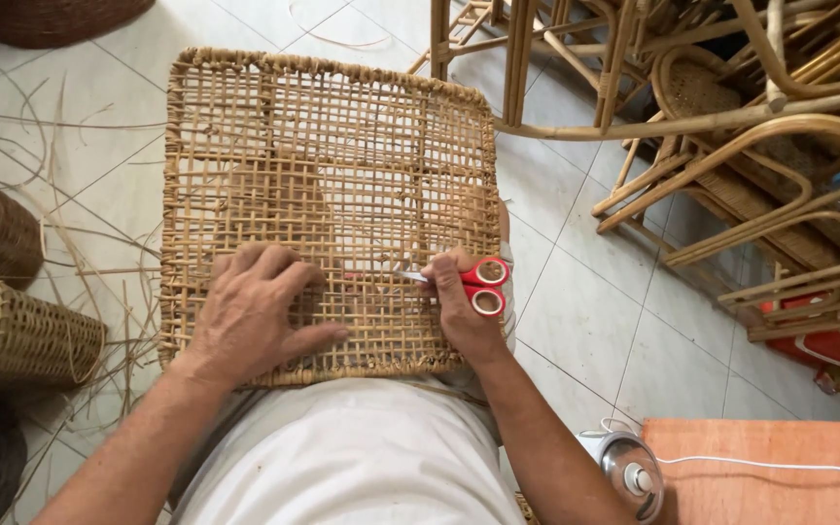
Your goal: Trimming excess wicker strands from a woven chair seat using scissors to finalize the piece.
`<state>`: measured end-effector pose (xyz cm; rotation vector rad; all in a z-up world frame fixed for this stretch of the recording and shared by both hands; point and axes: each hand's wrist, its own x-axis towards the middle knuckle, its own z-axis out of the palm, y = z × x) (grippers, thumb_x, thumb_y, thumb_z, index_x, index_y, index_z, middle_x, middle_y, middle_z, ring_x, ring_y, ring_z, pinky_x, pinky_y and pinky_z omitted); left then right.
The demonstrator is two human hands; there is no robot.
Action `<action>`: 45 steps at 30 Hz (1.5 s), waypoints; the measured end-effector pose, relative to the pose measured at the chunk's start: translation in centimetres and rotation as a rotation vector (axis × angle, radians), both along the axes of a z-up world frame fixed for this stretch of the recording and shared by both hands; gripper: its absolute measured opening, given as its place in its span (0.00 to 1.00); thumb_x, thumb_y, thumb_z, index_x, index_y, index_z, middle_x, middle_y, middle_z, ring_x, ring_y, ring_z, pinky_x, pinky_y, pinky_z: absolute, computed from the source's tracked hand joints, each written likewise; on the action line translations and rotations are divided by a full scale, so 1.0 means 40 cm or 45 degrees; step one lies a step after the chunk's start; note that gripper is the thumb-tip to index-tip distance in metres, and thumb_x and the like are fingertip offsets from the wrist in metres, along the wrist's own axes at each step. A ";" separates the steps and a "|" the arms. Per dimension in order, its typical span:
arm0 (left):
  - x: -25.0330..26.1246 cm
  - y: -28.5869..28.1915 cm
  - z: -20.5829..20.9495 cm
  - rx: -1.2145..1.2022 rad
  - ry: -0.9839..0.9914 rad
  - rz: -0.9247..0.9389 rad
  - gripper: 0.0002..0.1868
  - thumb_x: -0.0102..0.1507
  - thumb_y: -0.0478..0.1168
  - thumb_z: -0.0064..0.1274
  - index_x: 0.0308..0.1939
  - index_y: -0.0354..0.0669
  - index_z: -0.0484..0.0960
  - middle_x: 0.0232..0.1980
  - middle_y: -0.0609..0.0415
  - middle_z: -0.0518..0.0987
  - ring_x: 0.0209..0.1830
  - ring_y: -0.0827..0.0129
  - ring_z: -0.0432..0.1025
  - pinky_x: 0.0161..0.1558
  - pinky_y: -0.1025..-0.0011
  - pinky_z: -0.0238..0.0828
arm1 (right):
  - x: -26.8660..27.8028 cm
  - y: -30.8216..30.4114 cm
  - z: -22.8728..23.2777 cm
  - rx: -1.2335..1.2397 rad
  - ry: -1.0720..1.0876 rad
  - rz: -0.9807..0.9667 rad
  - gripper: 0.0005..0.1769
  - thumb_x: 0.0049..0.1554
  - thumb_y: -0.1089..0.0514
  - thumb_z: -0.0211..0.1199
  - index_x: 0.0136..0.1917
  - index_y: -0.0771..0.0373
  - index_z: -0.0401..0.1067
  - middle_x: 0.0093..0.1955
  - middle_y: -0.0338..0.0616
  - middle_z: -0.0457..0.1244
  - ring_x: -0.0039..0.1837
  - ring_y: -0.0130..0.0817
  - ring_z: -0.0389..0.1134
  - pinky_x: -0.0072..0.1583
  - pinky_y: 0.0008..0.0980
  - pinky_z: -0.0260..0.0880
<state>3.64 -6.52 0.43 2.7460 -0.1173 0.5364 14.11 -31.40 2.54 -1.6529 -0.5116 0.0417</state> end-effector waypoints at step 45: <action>0.009 0.000 0.008 0.009 0.030 -0.080 0.21 0.62 0.72 0.50 0.49 0.72 0.80 0.43 0.63 0.73 0.56 0.63 0.68 0.55 0.61 0.58 | -0.010 0.075 -0.012 -0.135 -0.294 0.220 0.15 0.64 0.59 0.63 0.36 0.62 0.75 0.27 0.48 0.65 0.33 0.30 0.64 0.41 0.33 0.70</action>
